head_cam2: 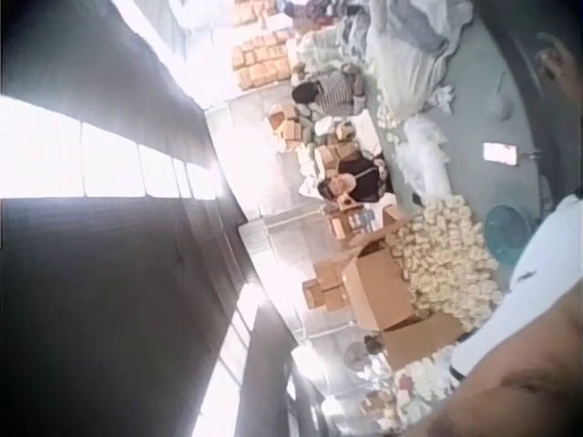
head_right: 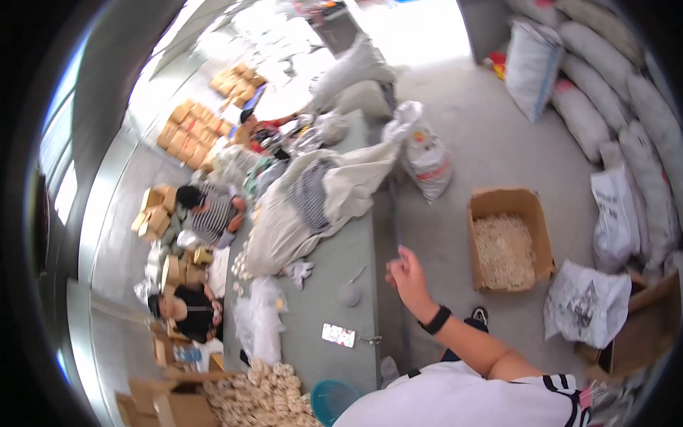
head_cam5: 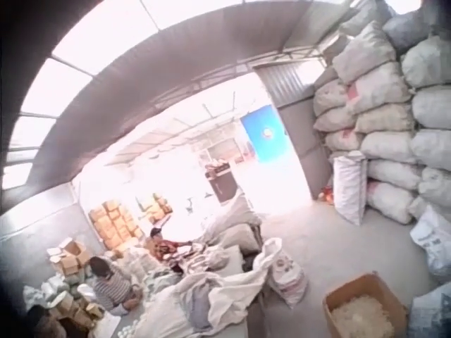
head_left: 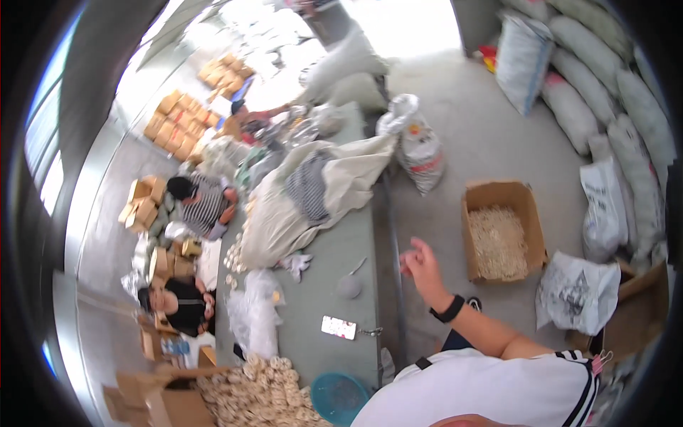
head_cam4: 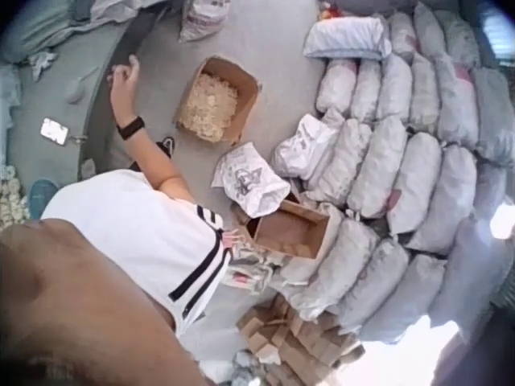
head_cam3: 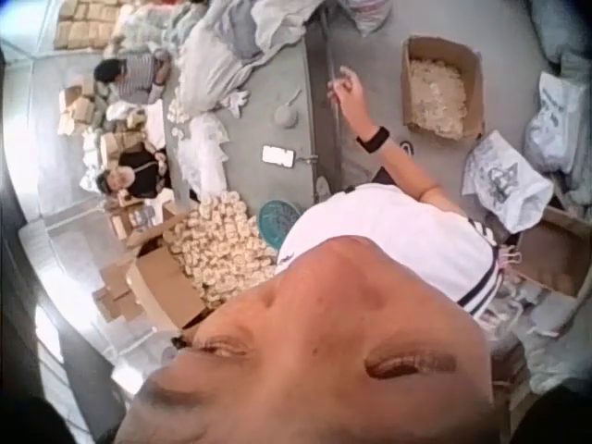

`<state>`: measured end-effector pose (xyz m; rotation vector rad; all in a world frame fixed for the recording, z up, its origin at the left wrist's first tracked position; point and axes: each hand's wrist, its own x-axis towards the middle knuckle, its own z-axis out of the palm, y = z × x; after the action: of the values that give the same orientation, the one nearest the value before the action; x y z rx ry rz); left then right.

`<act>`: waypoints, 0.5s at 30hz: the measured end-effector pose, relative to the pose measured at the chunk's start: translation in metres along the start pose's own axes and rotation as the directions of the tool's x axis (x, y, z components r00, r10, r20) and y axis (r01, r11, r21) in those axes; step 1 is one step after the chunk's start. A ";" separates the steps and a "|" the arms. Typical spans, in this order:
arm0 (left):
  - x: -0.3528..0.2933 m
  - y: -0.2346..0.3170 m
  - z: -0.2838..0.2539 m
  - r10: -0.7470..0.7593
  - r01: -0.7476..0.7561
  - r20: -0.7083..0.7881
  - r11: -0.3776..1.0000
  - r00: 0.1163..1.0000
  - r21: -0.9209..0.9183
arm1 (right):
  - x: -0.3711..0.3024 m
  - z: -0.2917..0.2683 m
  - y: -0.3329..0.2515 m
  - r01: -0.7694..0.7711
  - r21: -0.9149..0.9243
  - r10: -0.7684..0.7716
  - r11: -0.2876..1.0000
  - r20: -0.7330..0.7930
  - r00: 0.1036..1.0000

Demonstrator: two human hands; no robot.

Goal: Assembling small plastic components by inserting springs and snapping parts together.

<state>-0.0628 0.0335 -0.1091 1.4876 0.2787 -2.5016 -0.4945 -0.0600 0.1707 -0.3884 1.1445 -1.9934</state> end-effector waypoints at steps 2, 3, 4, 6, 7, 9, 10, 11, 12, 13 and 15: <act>-0.002 0.002 0.035 -0.010 0.022 -0.081 0.989 0.997 0.145 | 0.034 0.004 -0.062 0.278 -0.038 -0.280 0.960 -0.092 0.956; 0.003 -0.001 0.053 0.000 0.022 -0.109 0.980 0.994 0.196 | 0.035 0.017 -0.096 0.482 -0.191 -0.489 0.855 0.015 0.872; 0.013 0.000 0.077 -0.002 0.035 -0.126 0.965 0.992 0.260 | 0.037 0.022 -0.131 0.667 -0.325 -0.659 0.670 0.151 0.736; 0.019 0.009 0.110 0.023 0.046 -0.178 0.926 0.984 0.375 | 0.048 0.014 -0.158 0.918 -0.068 -0.774 0.392 0.515 0.369; 0.021 0.015 0.120 0.035 0.053 -0.196 0.903 0.980 0.427 | 0.058 0.009 -0.162 0.914 -0.080 -0.770 0.398 0.512 0.380; 0.024 0.035 0.143 0.066 0.062 -0.224 0.852 0.972 0.520 | 0.084 0.006 -0.164 0.984 -0.092 -0.725 0.151 0.667 0.173; 0.023 0.047 0.153 0.086 0.065 -0.237 0.825 0.968 0.562 | 0.104 0.002 -0.146 0.908 -0.226 -0.547 0.352 0.738 0.395; 0.025 0.058 0.163 0.093 0.080 -0.249 0.791 0.964 0.607 | 0.127 -0.010 -0.117 0.772 -0.390 -0.309 0.501 0.753 0.581; 0.034 0.066 0.178 0.098 0.091 -0.250 0.756 0.963 0.648 | 0.146 -0.029 -0.085 0.632 -0.540 -0.156 0.557 0.679 0.717; 0.053 0.075 0.205 0.102 0.093 -0.236 0.717 0.966 0.691 | 0.166 -0.051 -0.067 0.475 -0.673 -0.002 0.567 0.575 0.818; 0.092 0.100 0.258 0.150 0.053 -0.198 0.656 0.969 0.753 | 0.205 -0.089 -0.067 0.473 -0.821 0.492 0.320 0.571 0.658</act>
<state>-0.2941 -0.1408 -0.0743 2.0405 -0.8962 -2.4903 -0.7120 -0.1441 0.1539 -1.6840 1.5630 -0.5632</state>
